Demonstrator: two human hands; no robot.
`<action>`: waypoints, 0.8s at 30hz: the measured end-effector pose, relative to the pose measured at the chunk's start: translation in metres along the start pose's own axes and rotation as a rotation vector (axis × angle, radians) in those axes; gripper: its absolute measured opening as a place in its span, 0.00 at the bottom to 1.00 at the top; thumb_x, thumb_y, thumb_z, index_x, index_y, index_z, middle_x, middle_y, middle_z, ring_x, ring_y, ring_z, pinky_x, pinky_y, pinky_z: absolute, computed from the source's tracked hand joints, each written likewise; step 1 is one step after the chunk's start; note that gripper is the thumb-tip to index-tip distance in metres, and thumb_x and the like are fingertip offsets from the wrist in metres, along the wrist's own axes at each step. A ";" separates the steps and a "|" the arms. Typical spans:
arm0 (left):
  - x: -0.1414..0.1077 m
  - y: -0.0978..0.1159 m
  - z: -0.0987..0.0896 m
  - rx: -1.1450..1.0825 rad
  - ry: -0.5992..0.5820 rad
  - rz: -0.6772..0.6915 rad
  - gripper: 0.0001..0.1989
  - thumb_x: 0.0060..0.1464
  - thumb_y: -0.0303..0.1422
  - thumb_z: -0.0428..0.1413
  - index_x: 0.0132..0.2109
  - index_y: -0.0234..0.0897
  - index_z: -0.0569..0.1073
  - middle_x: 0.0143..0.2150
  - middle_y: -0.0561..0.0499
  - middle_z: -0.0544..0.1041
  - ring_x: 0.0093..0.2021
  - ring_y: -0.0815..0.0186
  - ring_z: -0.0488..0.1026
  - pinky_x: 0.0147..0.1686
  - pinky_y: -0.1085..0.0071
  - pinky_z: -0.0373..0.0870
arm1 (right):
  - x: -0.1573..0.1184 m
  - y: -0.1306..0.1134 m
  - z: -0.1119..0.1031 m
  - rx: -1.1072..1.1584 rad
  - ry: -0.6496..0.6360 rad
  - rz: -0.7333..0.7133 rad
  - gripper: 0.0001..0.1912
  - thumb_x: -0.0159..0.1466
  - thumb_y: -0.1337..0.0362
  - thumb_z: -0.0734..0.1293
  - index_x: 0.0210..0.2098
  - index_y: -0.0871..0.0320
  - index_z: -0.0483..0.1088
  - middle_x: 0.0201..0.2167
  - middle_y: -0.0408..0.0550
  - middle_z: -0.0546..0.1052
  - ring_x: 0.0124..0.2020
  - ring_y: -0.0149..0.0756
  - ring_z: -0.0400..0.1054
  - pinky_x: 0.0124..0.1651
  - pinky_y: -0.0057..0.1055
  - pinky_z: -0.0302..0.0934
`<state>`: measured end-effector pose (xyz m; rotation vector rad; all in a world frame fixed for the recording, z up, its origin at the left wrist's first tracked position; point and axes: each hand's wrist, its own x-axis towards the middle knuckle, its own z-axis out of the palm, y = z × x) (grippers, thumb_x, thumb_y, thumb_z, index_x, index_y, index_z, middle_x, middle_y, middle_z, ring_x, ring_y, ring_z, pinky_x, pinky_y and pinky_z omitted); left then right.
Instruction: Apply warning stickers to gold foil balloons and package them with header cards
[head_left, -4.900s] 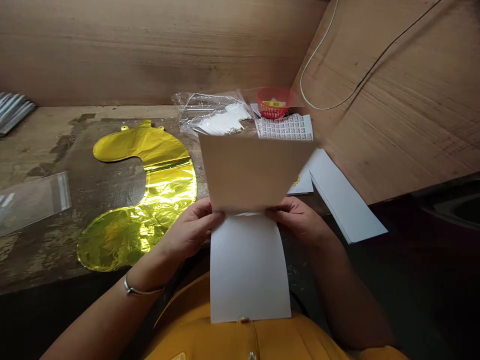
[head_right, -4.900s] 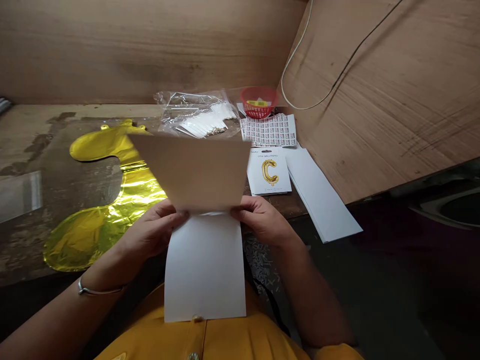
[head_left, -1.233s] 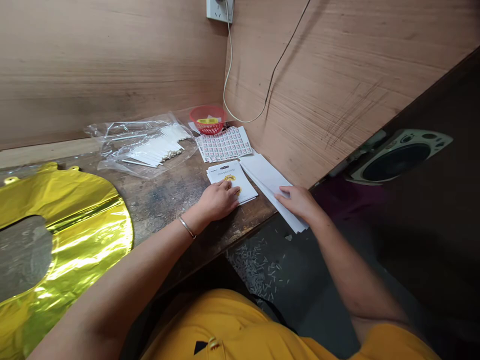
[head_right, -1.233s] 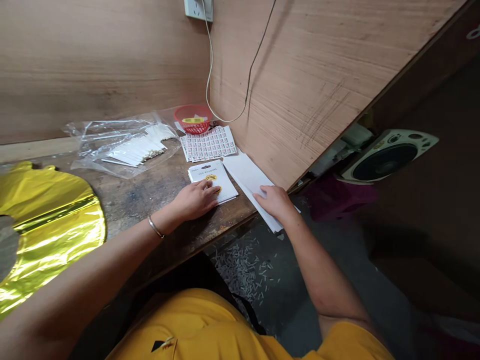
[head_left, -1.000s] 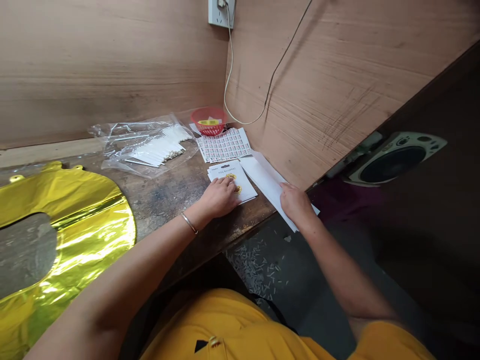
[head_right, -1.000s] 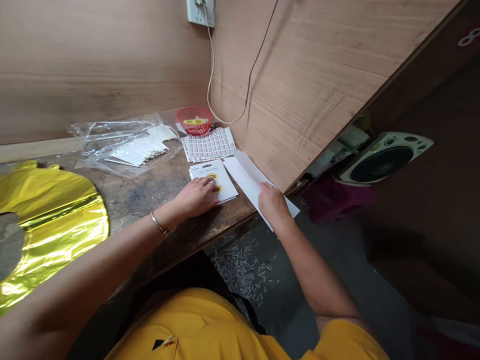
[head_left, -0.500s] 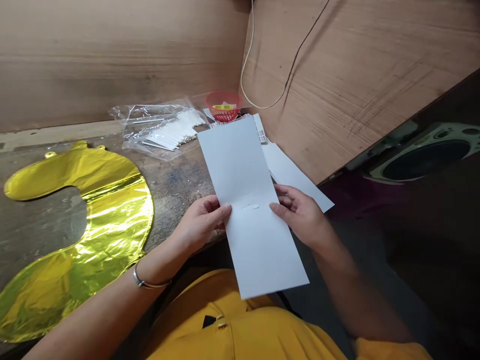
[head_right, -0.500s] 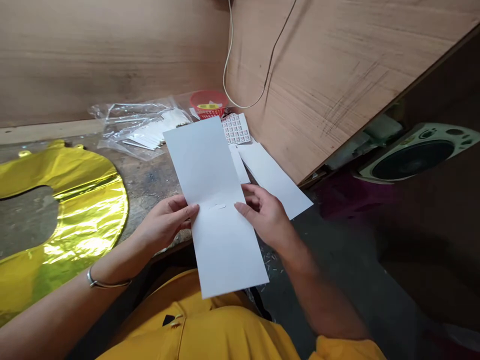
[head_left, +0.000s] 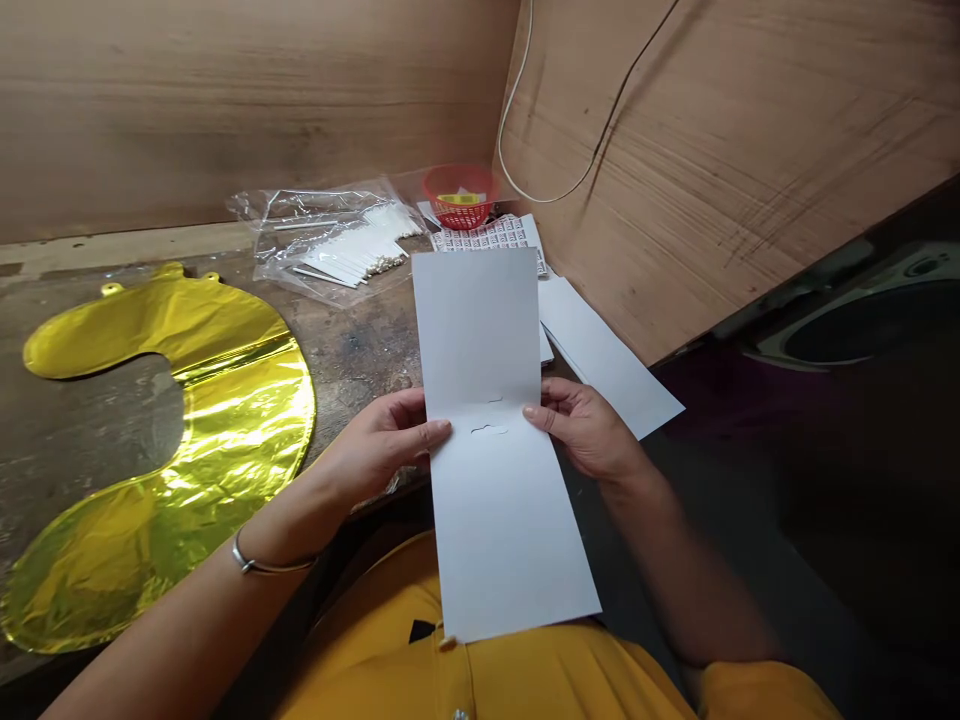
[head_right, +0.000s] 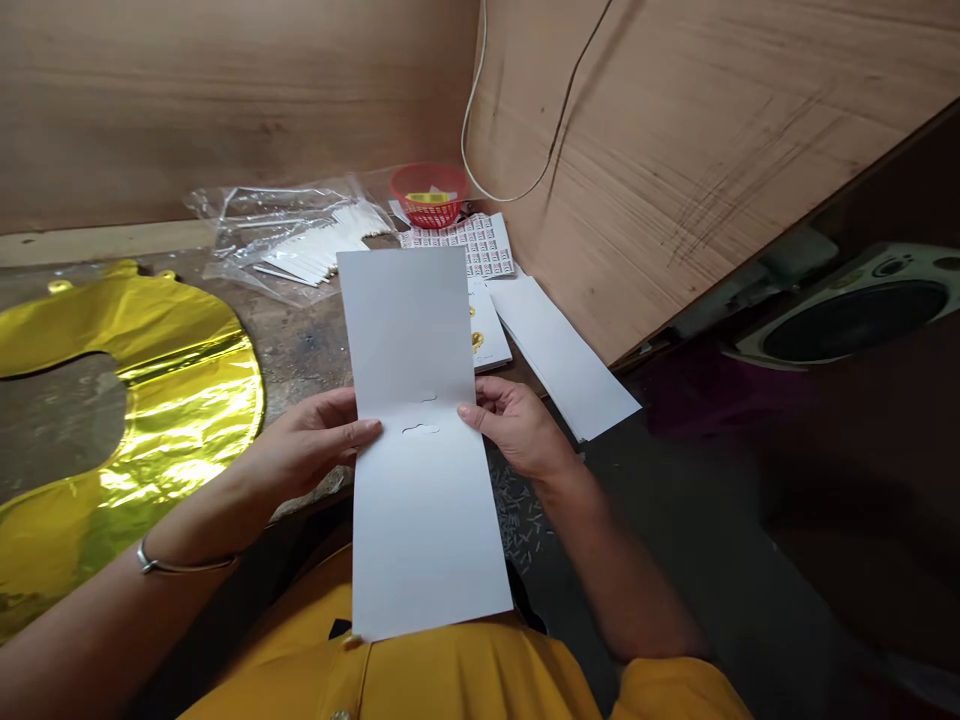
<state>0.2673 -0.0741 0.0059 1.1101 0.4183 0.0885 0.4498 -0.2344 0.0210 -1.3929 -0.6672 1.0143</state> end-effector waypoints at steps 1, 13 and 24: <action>-0.001 -0.001 0.000 -0.026 -0.005 0.005 0.18 0.49 0.37 0.65 0.48 0.39 0.76 0.40 0.47 0.79 0.36 0.65 0.76 0.33 0.71 0.74 | 0.000 0.000 0.000 0.031 -0.014 0.005 0.16 0.53 0.59 0.75 0.41 0.55 0.78 0.39 0.47 0.81 0.39 0.36 0.74 0.48 0.38 0.66; -0.014 -0.004 0.017 0.465 0.261 0.423 0.02 0.49 0.28 0.60 0.30 0.37 0.78 0.27 0.53 0.70 0.25 0.72 0.66 0.23 0.78 0.61 | 0.007 -0.010 -0.004 -0.068 -0.080 0.133 0.19 0.52 0.56 0.74 0.42 0.57 0.77 0.37 0.48 0.80 0.34 0.34 0.72 0.34 0.29 0.64; -0.010 0.018 0.005 0.659 0.125 0.276 0.17 0.57 0.43 0.56 0.43 0.33 0.78 0.37 0.46 0.80 0.35 0.63 0.74 0.32 0.72 0.70 | -0.005 -0.016 0.014 -0.398 -0.061 -0.063 0.13 0.57 0.57 0.71 0.25 0.60 0.68 0.21 0.39 0.67 0.23 0.25 0.58 0.23 0.24 0.50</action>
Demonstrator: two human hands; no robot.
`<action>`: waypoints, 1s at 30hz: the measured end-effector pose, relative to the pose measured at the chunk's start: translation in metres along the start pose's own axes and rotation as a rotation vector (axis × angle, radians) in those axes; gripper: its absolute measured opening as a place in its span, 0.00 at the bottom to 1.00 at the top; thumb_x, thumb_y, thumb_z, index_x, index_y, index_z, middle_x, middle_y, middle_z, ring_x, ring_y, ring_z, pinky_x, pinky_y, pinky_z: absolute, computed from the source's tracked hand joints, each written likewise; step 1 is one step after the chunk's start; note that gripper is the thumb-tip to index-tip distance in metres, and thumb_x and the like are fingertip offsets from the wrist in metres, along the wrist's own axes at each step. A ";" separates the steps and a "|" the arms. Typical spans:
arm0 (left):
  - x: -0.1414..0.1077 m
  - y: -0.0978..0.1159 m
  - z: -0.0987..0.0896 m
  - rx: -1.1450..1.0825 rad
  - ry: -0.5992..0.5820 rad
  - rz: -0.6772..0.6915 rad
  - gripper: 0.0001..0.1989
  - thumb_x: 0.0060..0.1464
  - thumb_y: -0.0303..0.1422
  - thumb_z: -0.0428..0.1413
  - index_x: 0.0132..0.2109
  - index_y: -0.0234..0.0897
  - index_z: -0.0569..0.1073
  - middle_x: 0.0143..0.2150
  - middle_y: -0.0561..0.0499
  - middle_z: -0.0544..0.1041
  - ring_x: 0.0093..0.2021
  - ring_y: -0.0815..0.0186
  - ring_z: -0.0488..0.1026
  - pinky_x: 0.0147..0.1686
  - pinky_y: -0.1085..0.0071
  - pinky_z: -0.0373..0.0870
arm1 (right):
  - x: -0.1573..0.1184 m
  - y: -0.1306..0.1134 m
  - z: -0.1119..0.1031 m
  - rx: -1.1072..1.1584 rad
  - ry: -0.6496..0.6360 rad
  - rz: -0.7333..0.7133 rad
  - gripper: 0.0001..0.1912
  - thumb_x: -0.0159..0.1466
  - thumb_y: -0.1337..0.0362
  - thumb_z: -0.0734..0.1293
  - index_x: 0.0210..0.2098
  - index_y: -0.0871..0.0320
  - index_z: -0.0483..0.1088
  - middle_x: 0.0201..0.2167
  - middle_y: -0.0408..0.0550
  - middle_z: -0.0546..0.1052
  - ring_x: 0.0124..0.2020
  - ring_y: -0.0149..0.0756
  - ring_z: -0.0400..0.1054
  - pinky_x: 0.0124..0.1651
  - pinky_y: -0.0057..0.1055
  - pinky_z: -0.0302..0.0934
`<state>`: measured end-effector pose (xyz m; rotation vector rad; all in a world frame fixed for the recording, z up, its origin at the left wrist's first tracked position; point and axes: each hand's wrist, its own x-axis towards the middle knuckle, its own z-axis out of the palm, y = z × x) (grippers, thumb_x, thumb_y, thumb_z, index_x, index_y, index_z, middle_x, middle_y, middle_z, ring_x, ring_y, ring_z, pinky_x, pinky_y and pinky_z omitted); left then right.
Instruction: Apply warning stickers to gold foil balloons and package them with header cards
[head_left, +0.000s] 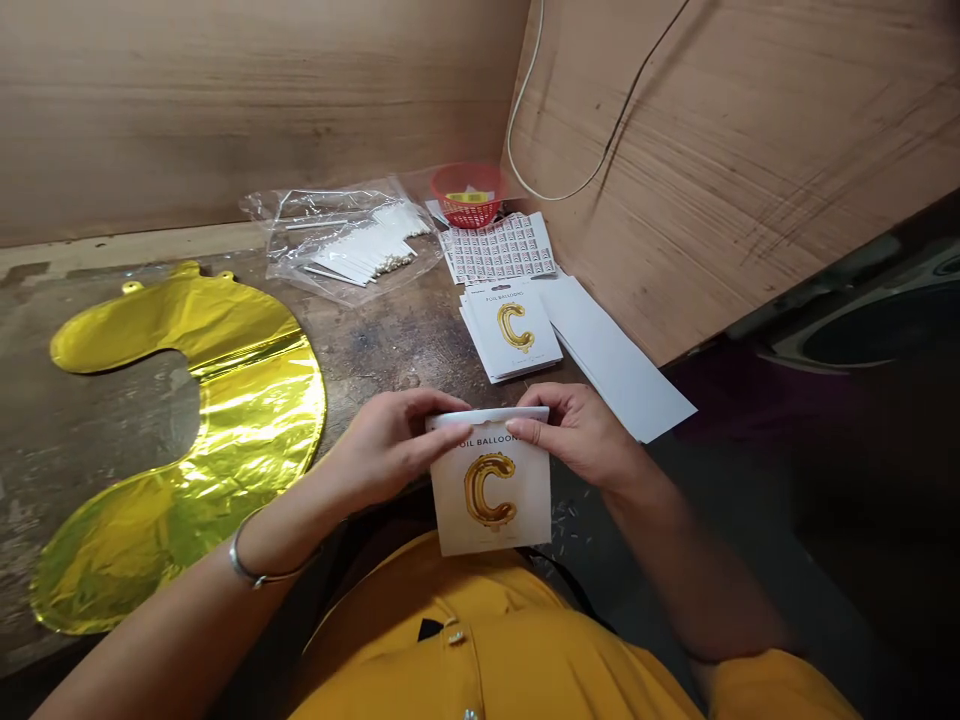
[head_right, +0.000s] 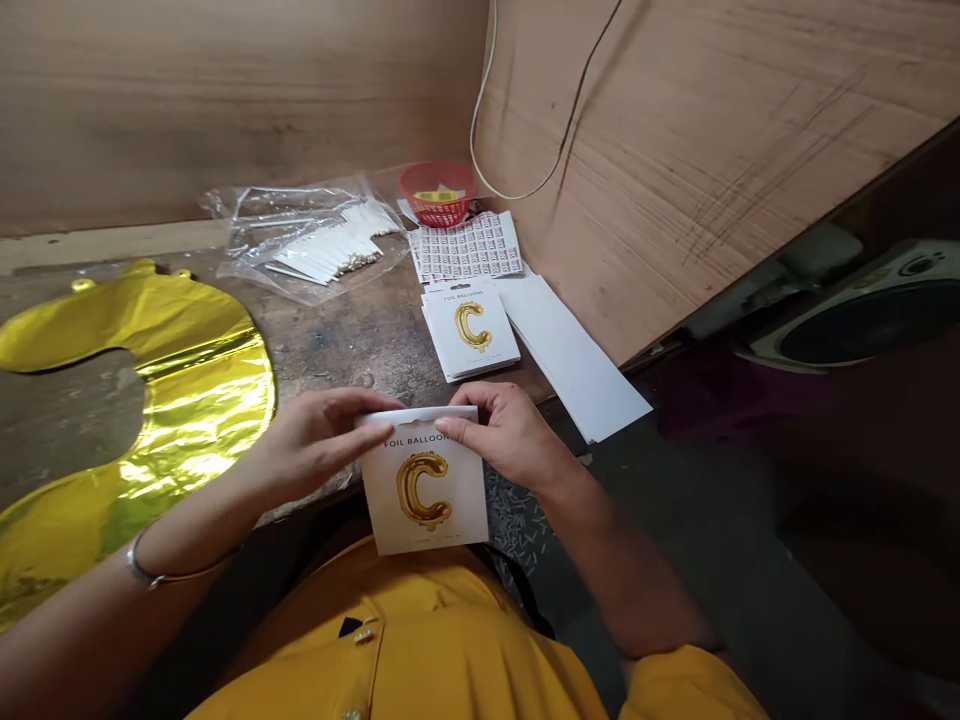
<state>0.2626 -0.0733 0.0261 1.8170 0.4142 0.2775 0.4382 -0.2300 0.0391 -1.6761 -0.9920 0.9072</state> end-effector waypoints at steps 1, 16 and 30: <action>0.001 0.002 0.001 0.069 -0.022 0.011 0.16 0.57 0.43 0.56 0.38 0.33 0.78 0.32 0.49 0.79 0.30 0.66 0.72 0.28 0.74 0.67 | -0.002 -0.002 0.002 -0.035 -0.006 -0.020 0.12 0.58 0.58 0.70 0.25 0.60 0.69 0.22 0.39 0.67 0.24 0.25 0.58 0.24 0.24 0.51; -0.017 -0.021 0.025 -0.105 0.126 -0.113 0.18 0.59 0.45 0.53 0.30 0.34 0.68 0.25 0.54 0.68 0.26 0.71 0.63 0.25 0.76 0.60 | 0.001 -0.002 -0.008 -0.263 -0.056 -0.139 0.14 0.67 0.57 0.62 0.36 0.58 0.75 0.33 0.46 0.79 0.35 0.33 0.71 0.36 0.28 0.62; -0.019 -0.020 0.032 -0.144 0.025 -0.084 0.13 0.59 0.41 0.54 0.34 0.34 0.70 0.28 0.53 0.70 0.29 0.69 0.65 0.27 0.75 0.63 | 0.005 -0.017 -0.003 -0.481 -0.253 -0.209 0.08 0.64 0.64 0.63 0.39 0.57 0.73 0.33 0.44 0.77 0.33 0.31 0.69 0.36 0.27 0.60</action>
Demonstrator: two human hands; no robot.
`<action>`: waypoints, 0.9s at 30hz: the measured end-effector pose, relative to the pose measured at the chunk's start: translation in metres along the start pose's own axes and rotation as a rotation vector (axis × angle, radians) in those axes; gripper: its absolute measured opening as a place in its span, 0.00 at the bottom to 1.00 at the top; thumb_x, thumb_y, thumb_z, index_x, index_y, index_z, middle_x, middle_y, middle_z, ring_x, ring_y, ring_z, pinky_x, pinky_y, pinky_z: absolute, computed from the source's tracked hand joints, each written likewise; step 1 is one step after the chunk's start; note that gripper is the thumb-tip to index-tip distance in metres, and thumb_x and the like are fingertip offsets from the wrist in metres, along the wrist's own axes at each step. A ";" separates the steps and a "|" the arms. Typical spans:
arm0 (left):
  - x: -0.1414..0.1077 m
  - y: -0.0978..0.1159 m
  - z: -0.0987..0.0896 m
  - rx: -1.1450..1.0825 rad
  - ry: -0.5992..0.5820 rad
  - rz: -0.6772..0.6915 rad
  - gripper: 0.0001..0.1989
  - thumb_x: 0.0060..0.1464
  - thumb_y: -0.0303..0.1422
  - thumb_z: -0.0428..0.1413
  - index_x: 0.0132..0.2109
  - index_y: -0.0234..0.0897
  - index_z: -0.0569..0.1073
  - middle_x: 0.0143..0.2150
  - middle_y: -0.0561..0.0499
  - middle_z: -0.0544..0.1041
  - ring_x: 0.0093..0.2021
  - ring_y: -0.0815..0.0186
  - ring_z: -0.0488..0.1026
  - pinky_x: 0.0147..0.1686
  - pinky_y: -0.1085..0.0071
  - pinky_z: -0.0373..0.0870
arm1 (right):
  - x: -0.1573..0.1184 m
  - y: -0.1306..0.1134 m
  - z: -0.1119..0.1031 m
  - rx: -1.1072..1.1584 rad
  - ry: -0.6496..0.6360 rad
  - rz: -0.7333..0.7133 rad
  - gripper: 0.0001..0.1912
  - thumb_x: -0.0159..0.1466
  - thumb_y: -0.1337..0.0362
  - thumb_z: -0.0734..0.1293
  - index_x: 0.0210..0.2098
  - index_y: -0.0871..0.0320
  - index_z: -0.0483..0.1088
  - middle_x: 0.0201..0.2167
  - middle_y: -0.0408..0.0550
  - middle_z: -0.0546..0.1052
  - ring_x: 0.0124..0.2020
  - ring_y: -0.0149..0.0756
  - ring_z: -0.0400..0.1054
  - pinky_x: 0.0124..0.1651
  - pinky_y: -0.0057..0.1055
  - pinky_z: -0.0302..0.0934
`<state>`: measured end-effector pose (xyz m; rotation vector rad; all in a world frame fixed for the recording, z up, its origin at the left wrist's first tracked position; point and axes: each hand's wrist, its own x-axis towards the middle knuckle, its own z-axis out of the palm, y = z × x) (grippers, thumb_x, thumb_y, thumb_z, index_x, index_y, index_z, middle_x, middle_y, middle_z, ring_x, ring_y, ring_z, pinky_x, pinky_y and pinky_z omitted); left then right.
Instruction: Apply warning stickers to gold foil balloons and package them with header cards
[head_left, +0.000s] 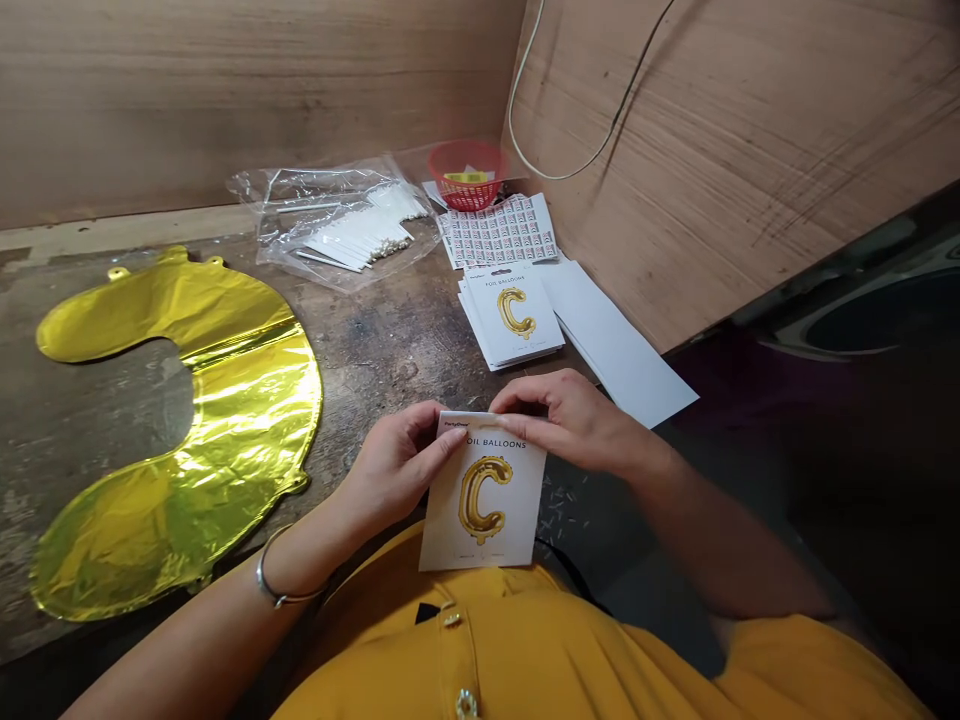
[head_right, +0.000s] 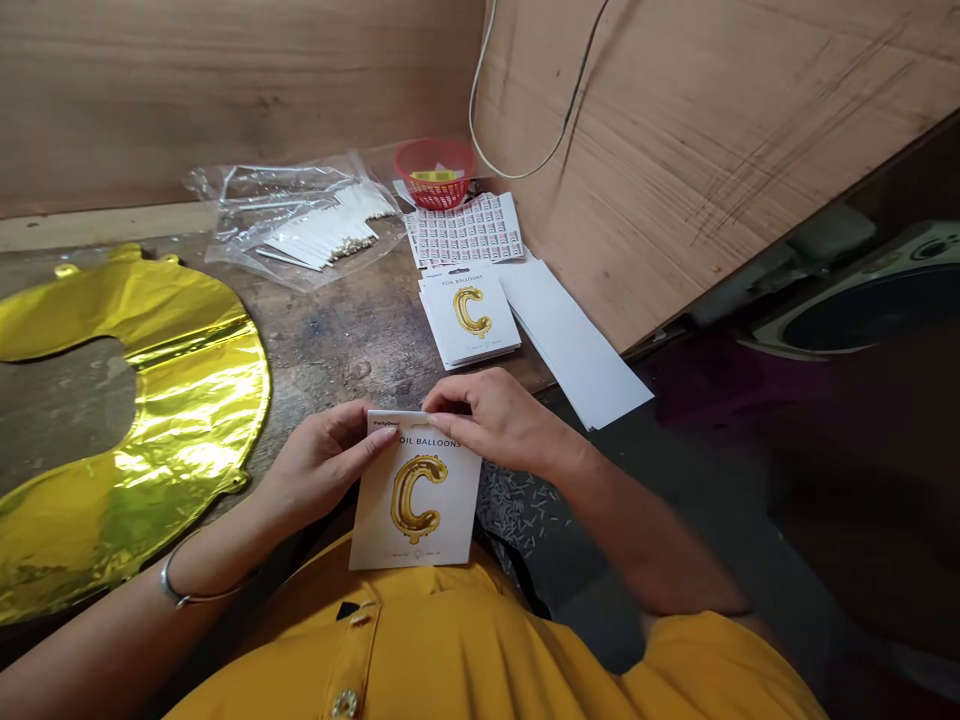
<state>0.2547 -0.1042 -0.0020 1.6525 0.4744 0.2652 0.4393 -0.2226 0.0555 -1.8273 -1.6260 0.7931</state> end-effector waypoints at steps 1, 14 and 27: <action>0.000 0.001 0.000 0.044 0.005 0.026 0.12 0.59 0.40 0.54 0.34 0.34 0.71 0.28 0.54 0.69 0.28 0.70 0.64 0.27 0.75 0.62 | 0.000 -0.003 0.001 -0.035 -0.012 -0.012 0.07 0.64 0.66 0.62 0.36 0.57 0.72 0.32 0.43 0.76 0.32 0.31 0.68 0.35 0.27 0.59; 0.003 0.008 0.007 0.077 -0.048 0.103 0.12 0.59 0.38 0.54 0.33 0.34 0.71 0.26 0.54 0.69 0.26 0.71 0.63 0.25 0.77 0.60 | 0.012 0.026 -0.018 0.508 -0.337 0.222 0.13 0.59 0.55 0.68 0.28 0.60 0.73 0.25 0.43 0.73 0.26 0.28 0.64 0.31 0.26 0.58; 0.012 -0.006 0.005 -0.156 0.042 -0.052 0.15 0.55 0.43 0.57 0.33 0.35 0.68 0.30 0.52 0.72 0.29 0.68 0.68 0.28 0.75 0.65 | -0.072 0.051 0.004 -0.304 -0.064 0.432 0.12 0.63 0.64 0.62 0.26 0.57 0.73 0.26 0.51 0.78 0.30 0.40 0.72 0.36 0.33 0.62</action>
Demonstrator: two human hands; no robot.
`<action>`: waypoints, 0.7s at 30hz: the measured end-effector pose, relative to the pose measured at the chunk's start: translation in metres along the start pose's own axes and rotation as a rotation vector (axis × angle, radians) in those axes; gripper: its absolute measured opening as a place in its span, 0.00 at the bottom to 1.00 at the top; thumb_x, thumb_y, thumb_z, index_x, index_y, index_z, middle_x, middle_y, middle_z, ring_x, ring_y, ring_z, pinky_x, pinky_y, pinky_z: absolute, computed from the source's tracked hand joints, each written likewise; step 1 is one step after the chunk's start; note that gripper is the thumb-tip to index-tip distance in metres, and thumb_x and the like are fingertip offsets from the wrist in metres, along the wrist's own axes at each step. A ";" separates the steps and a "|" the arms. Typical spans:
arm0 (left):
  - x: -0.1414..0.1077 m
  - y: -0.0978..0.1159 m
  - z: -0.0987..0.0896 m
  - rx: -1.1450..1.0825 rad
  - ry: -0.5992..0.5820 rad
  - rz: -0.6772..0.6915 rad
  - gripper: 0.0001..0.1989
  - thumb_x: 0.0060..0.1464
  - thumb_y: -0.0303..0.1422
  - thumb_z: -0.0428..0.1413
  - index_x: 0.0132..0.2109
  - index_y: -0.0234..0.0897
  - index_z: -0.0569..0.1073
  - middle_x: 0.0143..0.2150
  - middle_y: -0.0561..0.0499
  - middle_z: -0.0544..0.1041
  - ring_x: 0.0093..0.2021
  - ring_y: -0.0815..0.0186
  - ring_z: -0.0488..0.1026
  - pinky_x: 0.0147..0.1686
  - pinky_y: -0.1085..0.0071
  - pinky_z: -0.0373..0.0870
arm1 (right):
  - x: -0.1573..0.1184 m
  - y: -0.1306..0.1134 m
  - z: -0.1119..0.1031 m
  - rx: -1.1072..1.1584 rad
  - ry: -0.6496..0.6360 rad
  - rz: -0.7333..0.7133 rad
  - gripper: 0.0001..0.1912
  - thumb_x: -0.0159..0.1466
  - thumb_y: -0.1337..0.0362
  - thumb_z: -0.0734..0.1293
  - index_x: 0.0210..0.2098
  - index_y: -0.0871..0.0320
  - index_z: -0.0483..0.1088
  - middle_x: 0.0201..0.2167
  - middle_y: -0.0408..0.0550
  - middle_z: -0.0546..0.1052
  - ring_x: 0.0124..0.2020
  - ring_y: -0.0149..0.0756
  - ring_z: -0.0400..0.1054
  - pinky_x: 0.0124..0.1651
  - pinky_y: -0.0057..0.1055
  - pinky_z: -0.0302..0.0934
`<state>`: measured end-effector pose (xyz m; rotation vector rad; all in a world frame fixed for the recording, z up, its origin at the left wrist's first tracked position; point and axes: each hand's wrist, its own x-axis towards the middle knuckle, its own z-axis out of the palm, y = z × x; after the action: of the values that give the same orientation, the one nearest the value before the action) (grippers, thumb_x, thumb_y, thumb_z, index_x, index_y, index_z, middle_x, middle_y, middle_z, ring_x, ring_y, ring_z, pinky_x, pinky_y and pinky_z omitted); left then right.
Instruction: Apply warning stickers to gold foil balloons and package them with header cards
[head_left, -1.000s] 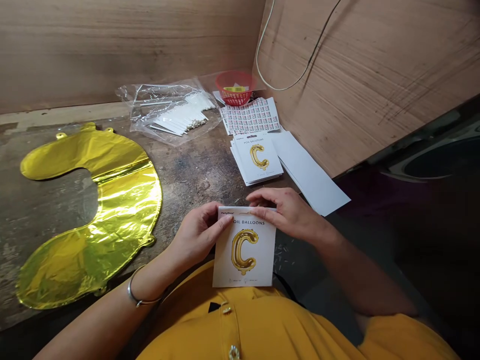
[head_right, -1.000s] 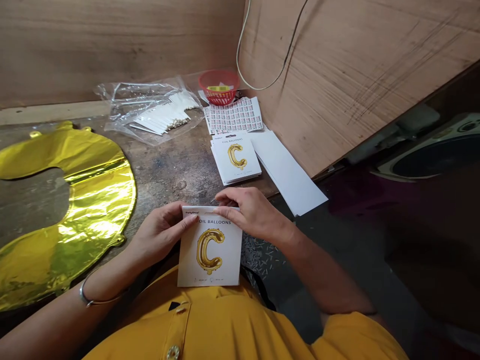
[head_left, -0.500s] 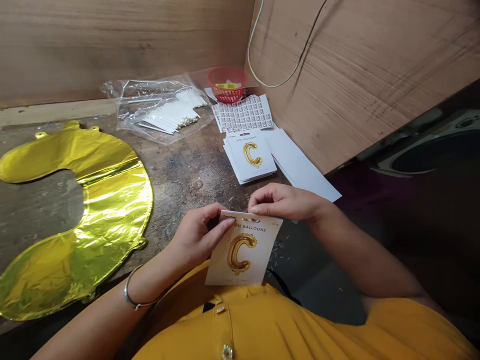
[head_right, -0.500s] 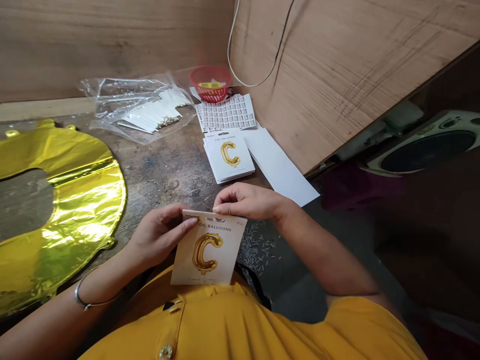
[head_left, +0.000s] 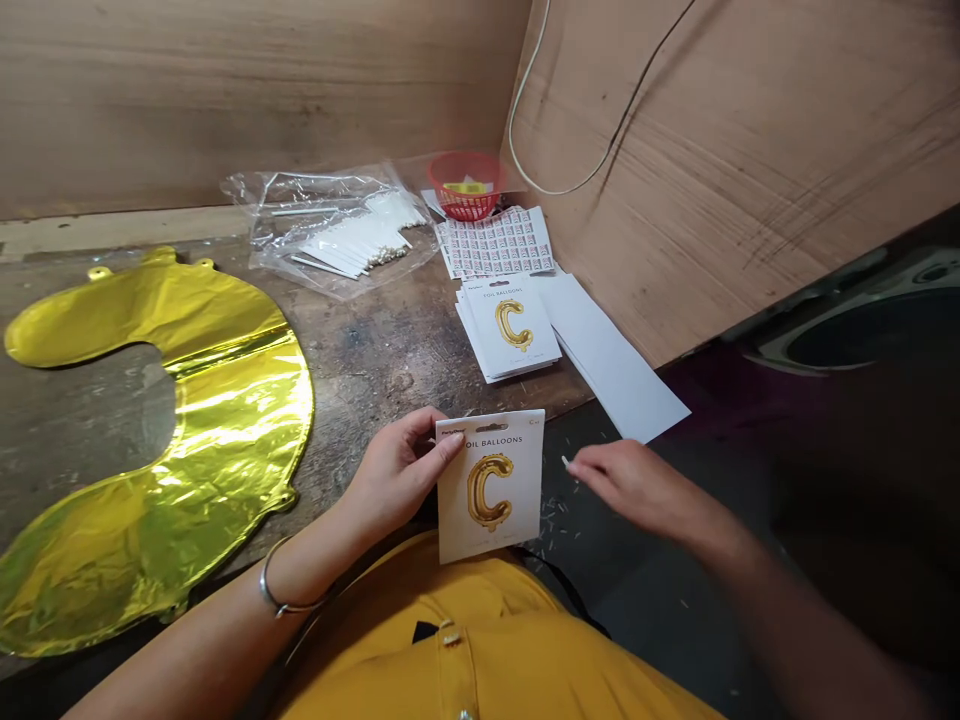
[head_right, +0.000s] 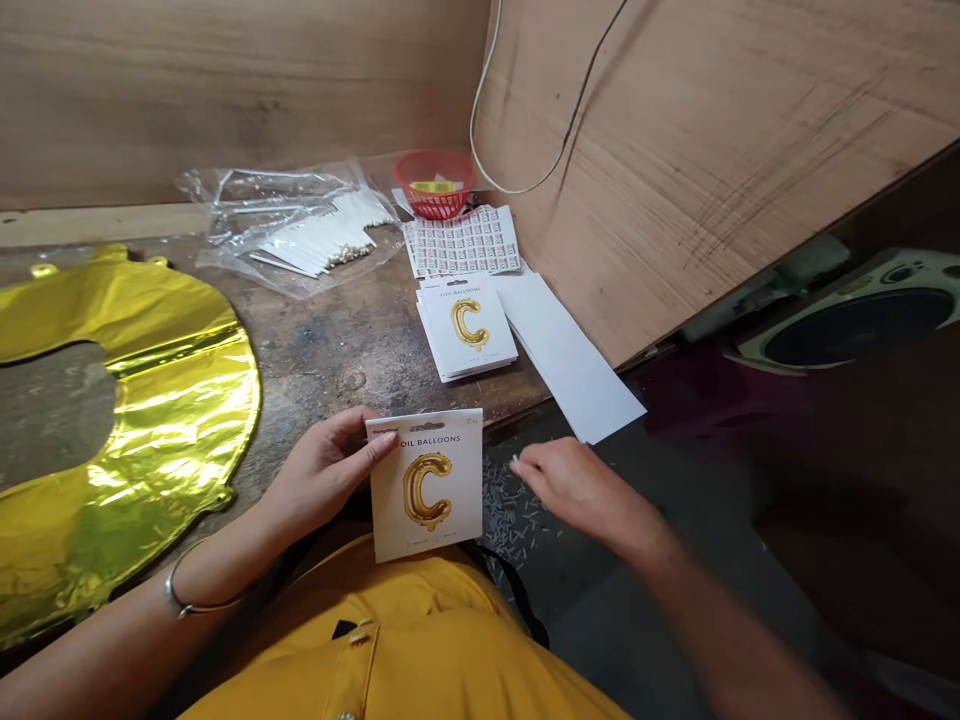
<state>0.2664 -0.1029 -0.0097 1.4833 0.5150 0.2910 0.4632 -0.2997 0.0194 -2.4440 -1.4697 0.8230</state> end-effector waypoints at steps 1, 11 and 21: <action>0.004 0.001 0.002 -0.017 0.018 0.007 0.15 0.55 0.43 0.57 0.33 0.35 0.67 0.29 0.53 0.72 0.29 0.69 0.68 0.27 0.75 0.65 | 0.002 -0.006 0.000 0.093 0.088 0.003 0.12 0.65 0.61 0.60 0.32 0.56 0.73 0.31 0.50 0.79 0.34 0.40 0.73 0.37 0.33 0.63; 0.081 0.029 -0.001 0.061 0.056 0.050 0.14 0.54 0.42 0.56 0.36 0.34 0.68 0.29 0.51 0.71 0.27 0.67 0.70 0.25 0.71 0.70 | 0.081 -0.026 -0.028 1.017 0.238 -0.024 0.19 0.54 0.49 0.71 0.35 0.57 0.69 0.30 0.47 0.79 0.32 0.40 0.74 0.36 0.38 0.70; 0.156 0.031 -0.003 1.251 -0.016 0.554 0.24 0.65 0.38 0.43 0.65 0.36 0.61 0.69 0.41 0.58 0.70 0.47 0.48 0.66 0.40 0.38 | 0.201 0.001 -0.079 0.257 0.483 0.241 0.14 0.61 0.58 0.65 0.28 0.63 0.73 0.24 0.49 0.76 0.31 0.38 0.70 0.32 0.29 0.58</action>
<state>0.4031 -0.0212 -0.0021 2.8528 0.2300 0.4124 0.5792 -0.1181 0.0110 -2.4162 -0.8576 0.3813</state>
